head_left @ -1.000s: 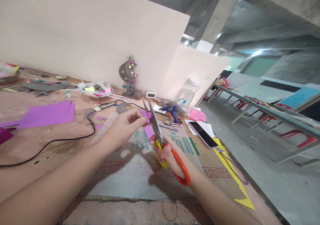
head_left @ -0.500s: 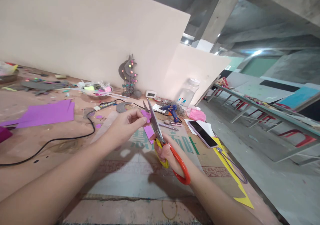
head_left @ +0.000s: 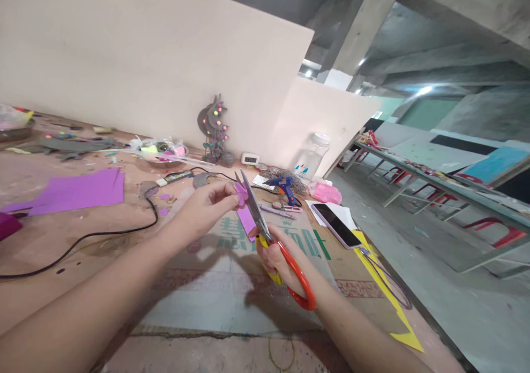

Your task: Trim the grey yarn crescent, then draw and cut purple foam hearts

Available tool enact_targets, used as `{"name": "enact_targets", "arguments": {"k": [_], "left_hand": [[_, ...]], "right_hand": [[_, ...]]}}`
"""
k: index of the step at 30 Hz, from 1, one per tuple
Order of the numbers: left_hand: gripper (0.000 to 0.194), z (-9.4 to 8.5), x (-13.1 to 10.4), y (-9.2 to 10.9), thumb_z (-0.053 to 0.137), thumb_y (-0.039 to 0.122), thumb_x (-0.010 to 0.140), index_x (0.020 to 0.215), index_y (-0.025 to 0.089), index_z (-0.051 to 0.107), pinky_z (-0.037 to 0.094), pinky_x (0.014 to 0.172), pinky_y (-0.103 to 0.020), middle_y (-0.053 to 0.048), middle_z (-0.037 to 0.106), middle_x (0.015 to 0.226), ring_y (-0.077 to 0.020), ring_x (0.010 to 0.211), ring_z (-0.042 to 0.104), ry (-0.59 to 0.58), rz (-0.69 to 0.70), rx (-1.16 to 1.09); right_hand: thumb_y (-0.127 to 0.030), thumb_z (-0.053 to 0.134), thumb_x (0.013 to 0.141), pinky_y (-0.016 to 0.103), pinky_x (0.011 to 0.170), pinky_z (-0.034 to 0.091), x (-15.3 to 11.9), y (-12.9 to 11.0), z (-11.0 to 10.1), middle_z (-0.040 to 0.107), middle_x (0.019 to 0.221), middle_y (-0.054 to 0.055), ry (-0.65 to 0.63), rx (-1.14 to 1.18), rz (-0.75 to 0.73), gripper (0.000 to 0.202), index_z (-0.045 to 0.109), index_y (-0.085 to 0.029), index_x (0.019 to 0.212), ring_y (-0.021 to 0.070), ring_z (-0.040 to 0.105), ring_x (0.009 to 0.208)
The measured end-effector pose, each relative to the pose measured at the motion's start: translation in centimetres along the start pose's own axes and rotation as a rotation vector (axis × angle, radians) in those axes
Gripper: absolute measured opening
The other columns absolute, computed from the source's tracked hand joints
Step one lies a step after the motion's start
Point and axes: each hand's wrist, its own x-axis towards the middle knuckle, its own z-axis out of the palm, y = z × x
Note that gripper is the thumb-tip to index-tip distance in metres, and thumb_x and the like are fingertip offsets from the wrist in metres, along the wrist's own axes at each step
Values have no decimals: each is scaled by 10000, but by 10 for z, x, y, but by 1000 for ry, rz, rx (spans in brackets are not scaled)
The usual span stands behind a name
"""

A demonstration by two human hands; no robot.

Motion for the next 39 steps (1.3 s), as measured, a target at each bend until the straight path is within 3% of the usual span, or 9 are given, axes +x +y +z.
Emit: {"name": "enact_targets", "arguments": {"k": [9,39], "left_hand": [[228,-3,1,-2,680,384,804,697,196,608,452,729,-310,-1,630,730,-171,745,573,-10,21,42],[221,-11,5,3,669,398,791,696,204,627,497,753,-299,-1,672,748,-172,755,627,-4,16,111]], "right_hand": [[-832,575,834,265,503,224,1,-1,1,319,721,-61,-8,134,36,685,515,-224,1143,103,263,562],[-857,588,800,251,503,218,2,-7,-1,336,712,-63,-11,95,117,729,531,-206,1122,96,270,560]]}}
